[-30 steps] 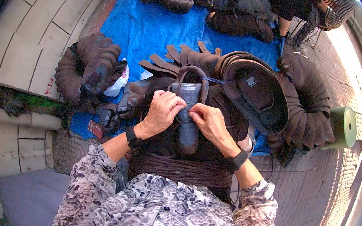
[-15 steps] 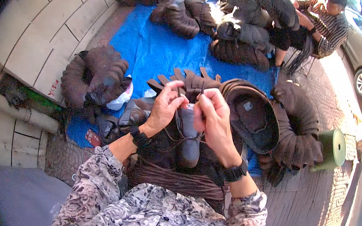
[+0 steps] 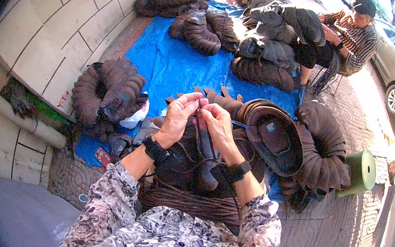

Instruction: Insert laces into a shoe component as part of the manufacturing process.

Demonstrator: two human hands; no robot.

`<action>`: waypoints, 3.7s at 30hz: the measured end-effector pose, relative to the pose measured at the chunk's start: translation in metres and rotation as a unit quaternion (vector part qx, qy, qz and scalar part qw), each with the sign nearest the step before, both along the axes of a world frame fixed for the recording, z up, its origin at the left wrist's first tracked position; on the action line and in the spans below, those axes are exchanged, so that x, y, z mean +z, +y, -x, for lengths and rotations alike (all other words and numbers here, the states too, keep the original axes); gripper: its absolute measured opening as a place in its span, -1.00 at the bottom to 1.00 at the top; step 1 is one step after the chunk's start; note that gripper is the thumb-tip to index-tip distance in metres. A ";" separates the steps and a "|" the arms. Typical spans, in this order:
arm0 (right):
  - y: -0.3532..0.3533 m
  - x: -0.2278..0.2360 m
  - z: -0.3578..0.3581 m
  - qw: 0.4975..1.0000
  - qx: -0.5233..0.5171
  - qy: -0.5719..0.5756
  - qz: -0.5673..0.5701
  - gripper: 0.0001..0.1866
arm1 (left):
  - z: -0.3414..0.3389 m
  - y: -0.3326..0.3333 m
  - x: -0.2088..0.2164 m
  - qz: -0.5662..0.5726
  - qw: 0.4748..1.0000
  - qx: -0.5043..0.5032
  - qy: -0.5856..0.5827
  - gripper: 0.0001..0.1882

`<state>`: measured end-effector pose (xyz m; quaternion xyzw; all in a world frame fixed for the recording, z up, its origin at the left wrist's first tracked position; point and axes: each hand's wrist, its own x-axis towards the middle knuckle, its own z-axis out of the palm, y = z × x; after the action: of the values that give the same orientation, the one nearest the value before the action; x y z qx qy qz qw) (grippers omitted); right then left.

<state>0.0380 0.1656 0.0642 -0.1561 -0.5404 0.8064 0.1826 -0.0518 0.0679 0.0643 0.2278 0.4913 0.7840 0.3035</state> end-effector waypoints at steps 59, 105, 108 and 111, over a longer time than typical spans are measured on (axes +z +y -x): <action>0.120 0.316 -0.219 0.918 0.134 0.077 -0.366 -0.67 | -0.064 -0.048 -0.076 0.403 0.874 -0.010 0.271 -0.81; 0.103 0.316 -0.248 0.756 -0.061 -0.088 -0.646 -0.84 | 0.012 0.000 -0.044 0.308 0.841 -0.038 0.443 -0.59; 0.129 0.219 -0.244 0.842 -0.086 -0.162 -0.508 -0.76 | 0.016 -0.012 -0.044 0.380 0.831 -0.074 0.400 -0.62; 0.041 0.141 -0.152 0.917 0.004 -0.159 -0.365 -0.78 | 0.015 -0.011 -0.042 0.396 0.805 -0.067 0.436 -0.65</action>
<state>0.1901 0.2068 0.2050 -0.2032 -0.8195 0.5184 0.1354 -0.0666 0.0572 0.0226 0.4376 0.8233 0.3173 0.1731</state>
